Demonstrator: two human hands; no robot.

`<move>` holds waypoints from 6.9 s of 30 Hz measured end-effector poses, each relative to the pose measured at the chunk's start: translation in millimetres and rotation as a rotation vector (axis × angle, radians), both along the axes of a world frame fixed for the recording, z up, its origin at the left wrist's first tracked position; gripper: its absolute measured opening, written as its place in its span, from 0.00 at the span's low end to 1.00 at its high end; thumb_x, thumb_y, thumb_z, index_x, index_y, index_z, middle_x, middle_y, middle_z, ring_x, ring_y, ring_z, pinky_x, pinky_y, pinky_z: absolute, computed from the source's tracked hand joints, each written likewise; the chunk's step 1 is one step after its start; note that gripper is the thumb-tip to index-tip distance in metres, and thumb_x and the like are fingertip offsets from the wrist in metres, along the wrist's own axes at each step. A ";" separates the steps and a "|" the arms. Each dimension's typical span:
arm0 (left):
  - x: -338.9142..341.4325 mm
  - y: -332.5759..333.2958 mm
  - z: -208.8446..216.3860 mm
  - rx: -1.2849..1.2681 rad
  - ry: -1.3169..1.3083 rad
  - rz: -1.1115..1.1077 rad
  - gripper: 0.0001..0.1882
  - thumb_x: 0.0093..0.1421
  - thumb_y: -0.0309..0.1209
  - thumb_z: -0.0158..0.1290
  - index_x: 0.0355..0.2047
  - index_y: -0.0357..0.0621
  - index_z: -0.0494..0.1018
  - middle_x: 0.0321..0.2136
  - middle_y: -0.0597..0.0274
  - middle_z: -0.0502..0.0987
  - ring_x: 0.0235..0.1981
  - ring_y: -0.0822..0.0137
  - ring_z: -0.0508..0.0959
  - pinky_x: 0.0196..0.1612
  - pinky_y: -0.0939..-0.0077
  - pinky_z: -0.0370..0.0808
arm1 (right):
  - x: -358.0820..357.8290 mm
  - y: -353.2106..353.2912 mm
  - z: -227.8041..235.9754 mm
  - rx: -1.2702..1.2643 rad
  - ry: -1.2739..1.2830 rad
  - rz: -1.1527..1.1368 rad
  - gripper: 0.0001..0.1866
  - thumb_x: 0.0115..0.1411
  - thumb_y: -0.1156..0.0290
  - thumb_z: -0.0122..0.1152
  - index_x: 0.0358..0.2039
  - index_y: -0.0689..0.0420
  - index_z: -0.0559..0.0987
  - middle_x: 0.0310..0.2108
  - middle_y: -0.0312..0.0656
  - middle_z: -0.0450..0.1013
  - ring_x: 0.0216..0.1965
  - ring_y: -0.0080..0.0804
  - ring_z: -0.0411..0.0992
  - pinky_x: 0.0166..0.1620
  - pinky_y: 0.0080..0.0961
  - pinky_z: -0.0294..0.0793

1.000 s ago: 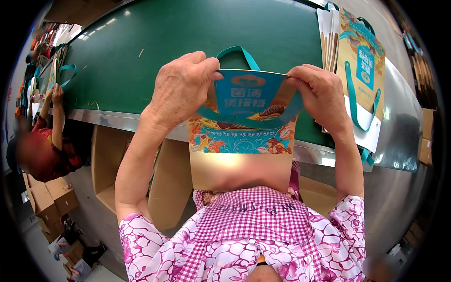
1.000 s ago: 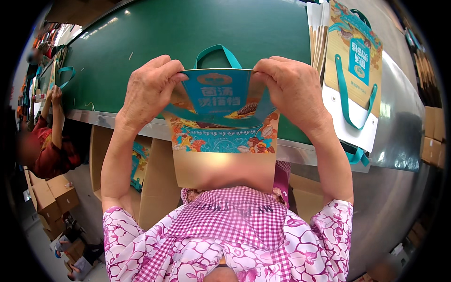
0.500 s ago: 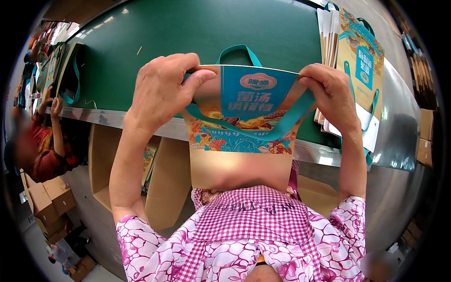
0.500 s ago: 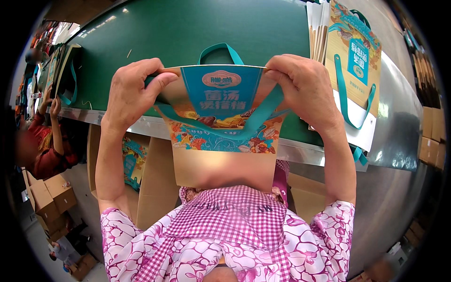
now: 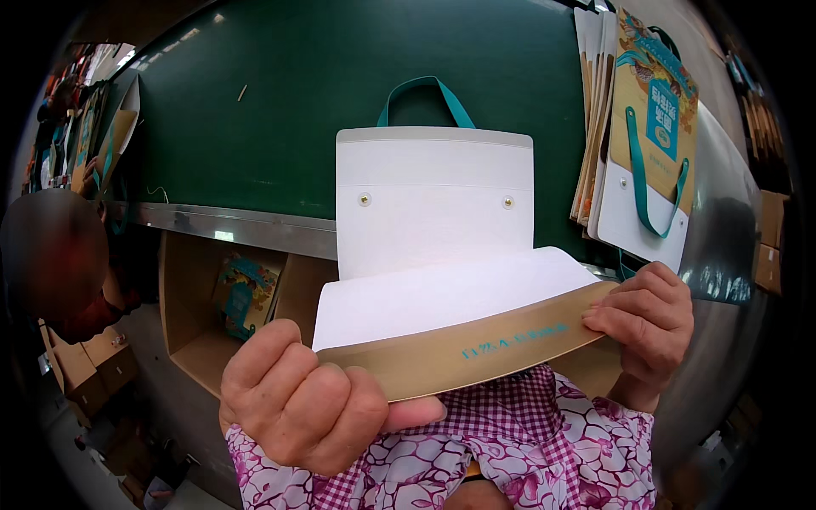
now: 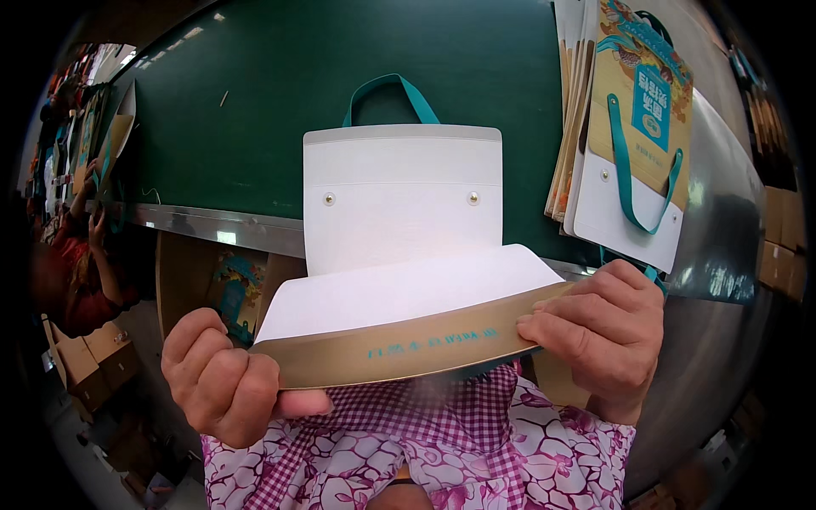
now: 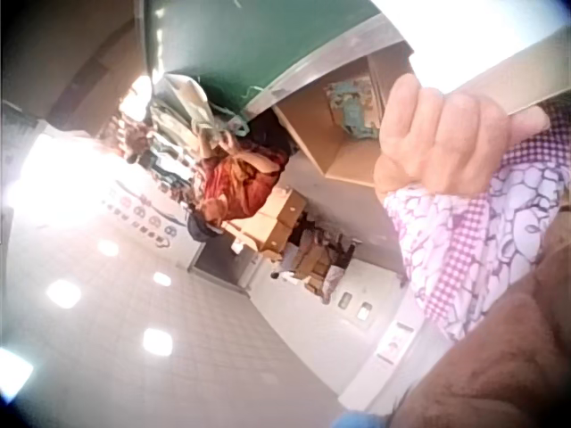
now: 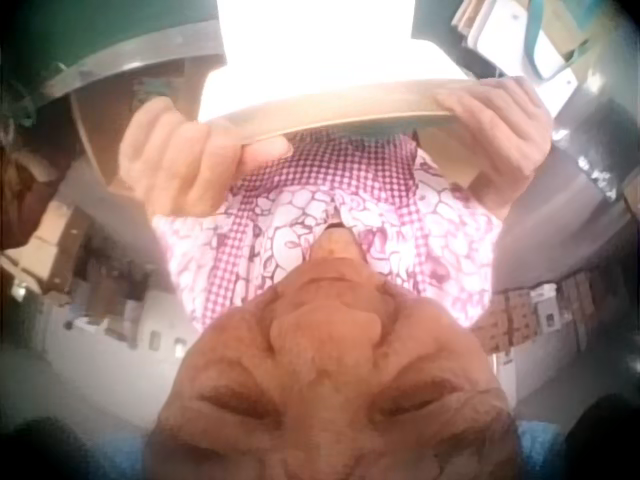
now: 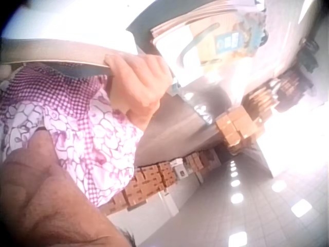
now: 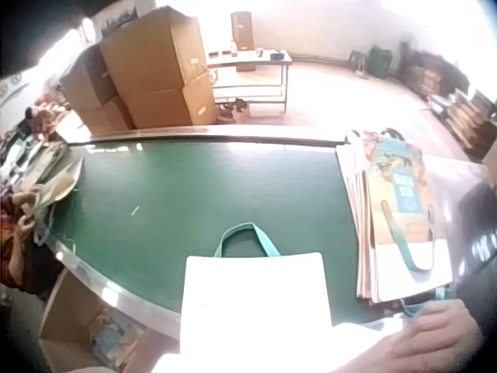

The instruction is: The person folds and assembles paper gift bags by hand at a production workstation, creasing edges and checking the bag structure before placing them into a cardboard box.

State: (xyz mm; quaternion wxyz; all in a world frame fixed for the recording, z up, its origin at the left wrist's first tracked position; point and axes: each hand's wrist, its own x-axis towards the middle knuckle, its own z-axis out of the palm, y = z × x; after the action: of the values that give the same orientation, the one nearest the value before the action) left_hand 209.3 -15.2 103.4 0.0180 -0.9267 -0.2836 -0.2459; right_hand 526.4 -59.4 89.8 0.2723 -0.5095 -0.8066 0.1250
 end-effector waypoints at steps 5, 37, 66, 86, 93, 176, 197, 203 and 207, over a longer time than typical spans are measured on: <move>-2.7 -5.5 0.2 0.072 0.031 0.051 0.35 0.59 0.64 0.53 0.17 0.42 0.66 0.14 0.66 0.58 0.14 0.69 0.58 0.22 0.71 0.66 | 0.4 1.5 -0.2 0.020 -0.014 -0.013 0.07 0.45 0.66 0.66 0.27 0.51 0.84 0.22 0.32 0.78 0.23 0.26 0.76 0.27 0.24 0.66; -117.9 143.4 -81.7 -0.774 -1.625 0.433 0.19 0.64 0.25 0.49 0.54 0.28 0.67 0.49 0.46 0.75 0.43 0.57 0.81 0.46 0.64 0.81 | 134.0 169.3 49.3 0.296 0.456 -0.237 0.13 0.66 0.72 0.58 0.50 0.58 0.80 0.41 0.40 0.79 0.41 0.26 0.77 0.45 0.23 0.76; 42.2 -92.5 -145.7 -1.499 -1.340 0.206 0.25 0.71 0.27 0.45 0.66 0.35 0.56 0.59 0.47 0.70 0.60 0.54 0.73 0.57 0.65 0.75 | -123.8 31.8 -157.8 0.119 0.080 0.097 0.26 0.49 0.74 0.70 0.51 0.46 0.83 0.56 0.45 0.74 0.61 0.45 0.69 0.63 0.43 0.63; -73.3 -75.6 -195.3 -0.161 -0.493 0.424 0.36 0.49 0.20 0.65 0.56 0.44 0.62 0.59 0.50 0.63 0.58 0.50 0.64 0.57 0.58 0.65 | -9.0 -38.9 -203.8 -0.144 0.084 -0.130 0.30 0.46 0.74 0.76 0.50 0.33 0.83 0.62 0.36 0.70 0.68 0.44 0.59 0.71 0.45 0.58; -51.5 -55.8 -179.4 -0.182 -0.212 0.276 0.21 0.45 0.14 0.59 0.41 0.43 0.80 0.46 0.59 0.79 0.52 0.53 0.74 0.52 0.61 0.72 | 7.0 -47.1 -213.4 -0.102 -0.068 -0.166 0.29 0.49 0.73 0.73 0.52 0.34 0.82 0.63 0.38 0.69 0.68 0.44 0.61 0.70 0.42 0.61; -14.4 -27.3 -226.1 -0.655 -0.615 0.599 0.33 0.56 0.26 0.61 0.62 0.37 0.65 0.48 0.49 0.75 0.50 0.49 0.73 0.54 0.60 0.72 | -34.4 -59.2 -198.1 -0.279 0.128 -0.303 0.24 0.46 0.71 0.75 0.44 0.56 0.77 0.24 0.40 0.69 0.29 0.39 0.70 0.34 0.35 0.71; 3.9 -20.5 -182.7 -1.449 -1.382 0.327 0.16 0.60 0.22 0.52 0.49 0.35 0.68 0.35 0.63 0.76 0.29 0.78 0.75 0.22 0.84 0.72 | -40.9 -73.9 -177.4 -0.004 -0.133 -0.285 0.38 0.41 0.85 0.65 0.58 0.54 0.74 0.50 0.49 0.69 0.54 0.49 0.65 0.56 0.42 0.65; 6.7 -46.5 -150.1 -1.466 -1.362 0.300 0.21 0.61 0.25 0.53 0.55 0.36 0.66 0.42 0.61 0.76 0.36 0.76 0.76 0.27 0.82 0.75 | -29.4 -85.2 -171.1 -0.015 -0.155 -0.269 0.36 0.46 0.88 0.51 0.59 0.59 0.73 0.60 0.52 0.68 0.63 0.52 0.62 0.65 0.44 0.56; 4.0 -53.9 -151.5 -1.404 -1.392 0.324 0.22 0.64 0.31 0.54 0.56 0.35 0.66 0.43 0.61 0.77 0.37 0.76 0.76 0.29 0.82 0.75 | -34.1 -86.3 -163.2 0.009 -0.201 -0.237 0.34 0.51 0.87 0.48 0.61 0.59 0.72 0.59 0.53 0.69 0.62 0.53 0.65 0.65 0.44 0.58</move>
State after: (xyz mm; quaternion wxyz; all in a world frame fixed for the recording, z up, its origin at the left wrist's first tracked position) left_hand 213.4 -69.1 -48.1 -0.6698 -0.3273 -0.4349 -0.5051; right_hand 492.3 -145.7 -73.4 0.2055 -0.6099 -0.7644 0.0368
